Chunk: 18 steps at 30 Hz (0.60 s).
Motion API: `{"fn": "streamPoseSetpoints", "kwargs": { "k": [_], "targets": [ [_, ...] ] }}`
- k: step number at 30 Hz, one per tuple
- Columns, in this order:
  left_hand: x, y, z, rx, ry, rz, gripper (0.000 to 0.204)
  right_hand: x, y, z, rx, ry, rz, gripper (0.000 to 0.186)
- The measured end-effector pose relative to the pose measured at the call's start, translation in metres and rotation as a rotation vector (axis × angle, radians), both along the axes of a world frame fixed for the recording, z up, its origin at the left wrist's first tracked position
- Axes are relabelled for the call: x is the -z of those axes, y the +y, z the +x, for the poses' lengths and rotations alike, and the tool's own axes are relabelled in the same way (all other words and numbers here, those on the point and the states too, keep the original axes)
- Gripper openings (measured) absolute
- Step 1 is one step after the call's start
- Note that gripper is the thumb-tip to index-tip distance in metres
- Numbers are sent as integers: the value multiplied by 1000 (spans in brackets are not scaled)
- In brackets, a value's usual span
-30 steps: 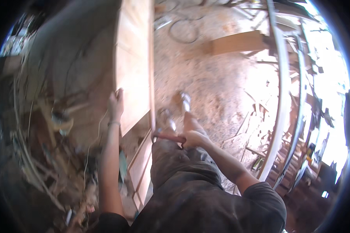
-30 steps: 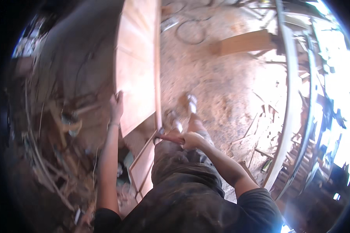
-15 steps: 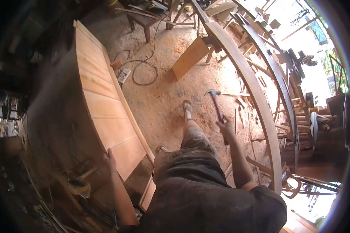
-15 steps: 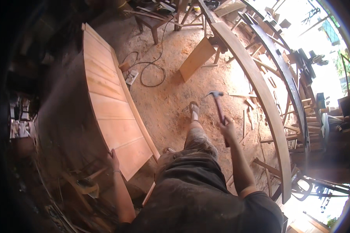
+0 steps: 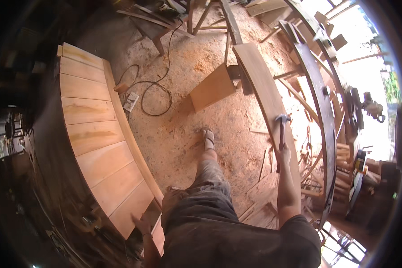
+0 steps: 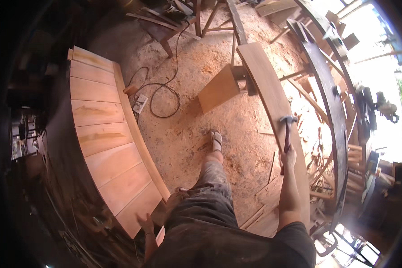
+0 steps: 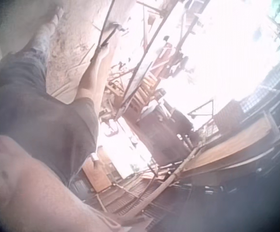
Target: Assembling wooden panels using a hammer and nails.
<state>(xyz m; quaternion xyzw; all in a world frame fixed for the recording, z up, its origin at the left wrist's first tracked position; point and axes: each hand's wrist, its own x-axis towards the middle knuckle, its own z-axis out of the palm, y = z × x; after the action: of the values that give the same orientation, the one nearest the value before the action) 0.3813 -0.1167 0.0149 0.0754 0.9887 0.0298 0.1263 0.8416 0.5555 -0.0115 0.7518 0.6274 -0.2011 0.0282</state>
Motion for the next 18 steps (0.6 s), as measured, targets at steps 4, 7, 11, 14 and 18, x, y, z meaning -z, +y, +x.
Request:
{"fn": "streamPoseSetpoints", "kwargs": {
  "k": [4,7,11,14,18],
  "targets": [
    [1,99,51,-40,-762,426,58,-6,34,-41,-147,-175,223,45],
    [-16,158,73,-214,-822,326,50,25,82,-124,-351,278,215,47],
    [-52,197,87,-217,-683,282,41,131,166,-245,-677,210,153,49],
    [-77,201,109,-478,-605,526,48,217,234,-288,-630,-127,-207,68],
    [-101,199,183,-880,-445,583,44,286,283,-309,-97,311,-808,87]
  ]
}}
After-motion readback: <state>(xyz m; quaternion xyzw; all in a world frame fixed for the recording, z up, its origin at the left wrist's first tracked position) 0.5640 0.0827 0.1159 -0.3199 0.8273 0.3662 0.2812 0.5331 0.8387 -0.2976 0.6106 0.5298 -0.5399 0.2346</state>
